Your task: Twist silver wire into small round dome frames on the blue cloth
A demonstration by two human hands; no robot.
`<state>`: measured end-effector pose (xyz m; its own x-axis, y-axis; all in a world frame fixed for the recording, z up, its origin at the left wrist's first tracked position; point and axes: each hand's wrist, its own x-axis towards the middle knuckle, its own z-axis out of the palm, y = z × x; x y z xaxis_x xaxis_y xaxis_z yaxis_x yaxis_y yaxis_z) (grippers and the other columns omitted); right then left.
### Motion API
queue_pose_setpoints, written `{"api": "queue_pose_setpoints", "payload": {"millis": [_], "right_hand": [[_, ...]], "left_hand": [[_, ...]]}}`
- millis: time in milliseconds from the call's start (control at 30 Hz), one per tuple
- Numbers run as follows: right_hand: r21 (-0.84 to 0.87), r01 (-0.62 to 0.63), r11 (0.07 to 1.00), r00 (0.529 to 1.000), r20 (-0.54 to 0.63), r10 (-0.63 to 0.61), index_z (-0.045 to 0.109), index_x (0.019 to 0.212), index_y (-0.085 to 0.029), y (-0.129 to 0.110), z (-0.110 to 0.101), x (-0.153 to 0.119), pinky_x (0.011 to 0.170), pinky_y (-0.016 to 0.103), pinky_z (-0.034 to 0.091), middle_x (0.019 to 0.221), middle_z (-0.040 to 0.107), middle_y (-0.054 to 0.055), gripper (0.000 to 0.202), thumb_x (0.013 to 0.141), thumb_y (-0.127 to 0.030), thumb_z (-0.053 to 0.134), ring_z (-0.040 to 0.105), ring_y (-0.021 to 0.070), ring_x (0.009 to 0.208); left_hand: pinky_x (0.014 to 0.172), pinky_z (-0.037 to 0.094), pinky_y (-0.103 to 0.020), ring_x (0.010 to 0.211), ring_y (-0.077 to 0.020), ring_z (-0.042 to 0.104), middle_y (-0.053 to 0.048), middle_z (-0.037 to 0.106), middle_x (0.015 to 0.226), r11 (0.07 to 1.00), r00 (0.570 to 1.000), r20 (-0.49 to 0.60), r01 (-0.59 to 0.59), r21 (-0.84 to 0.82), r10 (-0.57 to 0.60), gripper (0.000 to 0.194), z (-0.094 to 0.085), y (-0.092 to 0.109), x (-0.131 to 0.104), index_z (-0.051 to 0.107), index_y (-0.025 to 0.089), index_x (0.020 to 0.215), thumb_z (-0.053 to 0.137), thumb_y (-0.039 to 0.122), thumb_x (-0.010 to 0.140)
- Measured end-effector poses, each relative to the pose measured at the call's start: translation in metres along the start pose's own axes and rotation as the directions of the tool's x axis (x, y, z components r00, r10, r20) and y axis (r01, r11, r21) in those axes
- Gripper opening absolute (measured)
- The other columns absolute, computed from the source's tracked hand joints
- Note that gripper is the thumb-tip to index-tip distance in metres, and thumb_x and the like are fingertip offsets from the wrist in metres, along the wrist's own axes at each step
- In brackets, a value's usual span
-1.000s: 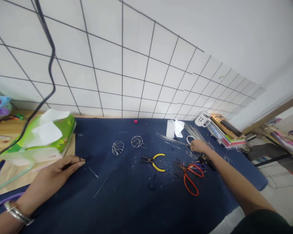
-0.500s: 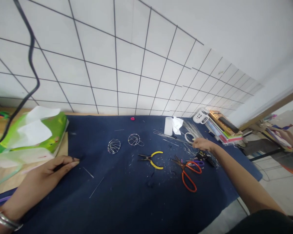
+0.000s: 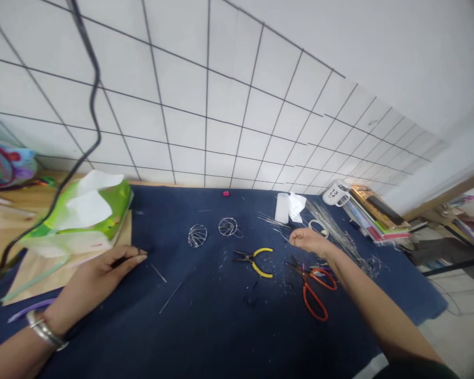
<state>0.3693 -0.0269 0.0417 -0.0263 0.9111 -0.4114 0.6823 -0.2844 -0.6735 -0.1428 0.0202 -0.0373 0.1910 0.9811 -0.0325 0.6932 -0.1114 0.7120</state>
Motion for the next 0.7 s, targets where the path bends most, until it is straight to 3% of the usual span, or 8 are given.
{"api": "queue_pose_setpoints", "payload": {"millis": [133,267,433,700], "right_hand": [[-0.017,0.136,0.991,0.991,0.021,-0.136,0.061,0.079,-0.015,-0.034,0.037,0.035,0.048,0.017,0.034,0.066,0.056,-0.002,0.019,0.068,-0.026,0.050,0.044,0.0065,0.053],[-0.052,0.200,0.978,0.979,0.054,-0.197,0.062,0.082,-0.015,-0.054,0.057,0.062,0.052,0.018,0.039,0.069,0.058,0.000,0.018,0.069,-0.025,0.054,0.050,0.0084,0.058],[-0.059,0.188,0.980,0.976,0.123,-0.180,0.061,0.093,-0.015,-0.059,0.055,0.073,0.046,0.019,0.043,0.073,0.063,0.004,0.023,0.074,-0.026,0.054,0.056,0.0115,0.057],[0.022,0.238,0.971,0.963,0.129,-0.238,0.062,0.098,-0.018,-0.065,0.046,0.060,0.071,0.026,0.049,0.093,0.064,0.005,0.024,0.078,-0.022,0.050,0.060,0.0146,0.083]], "left_hand": [[0.086,0.038,-0.027,0.091,-0.0191,0.056,-0.001,0.063,0.098,0.998,0.999,0.019,-0.045,-0.047,0.046,0.037,-0.002,0.001,0.000,0.058,0.020,0.088,0.050,0.053,0.073],[0.085,0.038,-0.027,0.090,-0.0188,0.055,-0.002,0.063,0.097,0.995,0.997,0.010,-0.077,-0.059,0.077,0.035,-0.002,0.002,-0.001,0.058,0.019,0.087,0.049,0.051,0.075],[0.085,0.038,-0.026,0.091,-0.0181,0.055,-0.001,0.063,0.098,0.996,0.997,0.021,-0.067,-0.064,0.069,0.034,-0.001,-0.001,0.000,0.058,0.019,0.088,0.050,0.050,0.075],[0.087,0.038,-0.029,0.091,-0.0194,0.056,-0.003,0.062,0.100,0.997,0.998,0.022,-0.055,-0.045,0.056,0.038,-0.001,-0.005,0.003,0.058,0.019,0.089,0.051,0.053,0.073]]}}
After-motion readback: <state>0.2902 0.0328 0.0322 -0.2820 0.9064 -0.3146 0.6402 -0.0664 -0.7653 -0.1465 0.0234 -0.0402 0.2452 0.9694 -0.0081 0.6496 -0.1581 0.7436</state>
